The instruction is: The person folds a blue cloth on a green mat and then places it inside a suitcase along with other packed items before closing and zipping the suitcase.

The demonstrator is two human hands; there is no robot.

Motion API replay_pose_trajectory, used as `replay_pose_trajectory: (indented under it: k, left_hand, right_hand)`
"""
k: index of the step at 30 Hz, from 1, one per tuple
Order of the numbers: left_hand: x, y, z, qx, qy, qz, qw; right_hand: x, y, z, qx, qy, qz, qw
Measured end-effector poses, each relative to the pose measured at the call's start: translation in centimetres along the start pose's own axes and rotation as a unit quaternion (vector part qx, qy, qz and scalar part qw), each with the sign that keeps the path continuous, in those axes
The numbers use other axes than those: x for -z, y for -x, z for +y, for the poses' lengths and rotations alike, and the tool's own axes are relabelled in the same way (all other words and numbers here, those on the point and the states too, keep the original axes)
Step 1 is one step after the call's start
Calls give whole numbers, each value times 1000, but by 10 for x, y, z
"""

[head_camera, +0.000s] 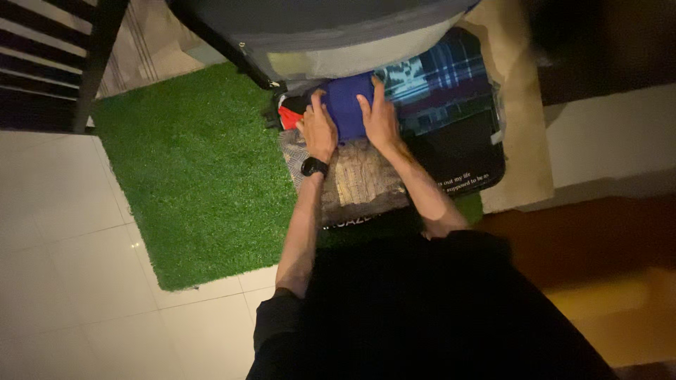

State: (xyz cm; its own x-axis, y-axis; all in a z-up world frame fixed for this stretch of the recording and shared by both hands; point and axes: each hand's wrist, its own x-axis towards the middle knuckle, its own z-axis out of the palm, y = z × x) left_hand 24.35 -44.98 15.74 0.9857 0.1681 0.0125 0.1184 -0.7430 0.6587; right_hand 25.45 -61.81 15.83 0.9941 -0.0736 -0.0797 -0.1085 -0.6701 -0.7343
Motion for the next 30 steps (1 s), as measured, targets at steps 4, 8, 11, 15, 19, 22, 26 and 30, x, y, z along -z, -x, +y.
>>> replay_pose_trajectory:
  k: [4,8,11,15,19,22,26,30]
  left_hand:
    - [4,-1,-6,-45,-6,44,998]
    - [4,-9,-8,-43,-33,49,997]
    - [7,-5,-2,-33,-26,52,998]
    - [22,-2,-5,-87,-41,-21,995]
    - [10,-10,-10,-132,-179,-2,975]
    - [-4,-13,-20,-113,-193,10,975]
    - [-17,-18,-29,-101,-185,14,977]
    - [-17,-23,-31,-108,-195,6,975]
  right_hand:
    - [7,2,-36,101,94,55,989]
    - [17,26,-61,46,197,-1,979]
    - [22,29,-60,152,246,-14,957]
    - [28,33,-43,217,251,-127,935]
    - [11,24,-31,210,307,-146,917]
    - [-3,16,-23,187,342,-171,905]
    - [-9,8,-18,142,374,-218,890]
    - [-11,0,-26,112,383,-243,884]
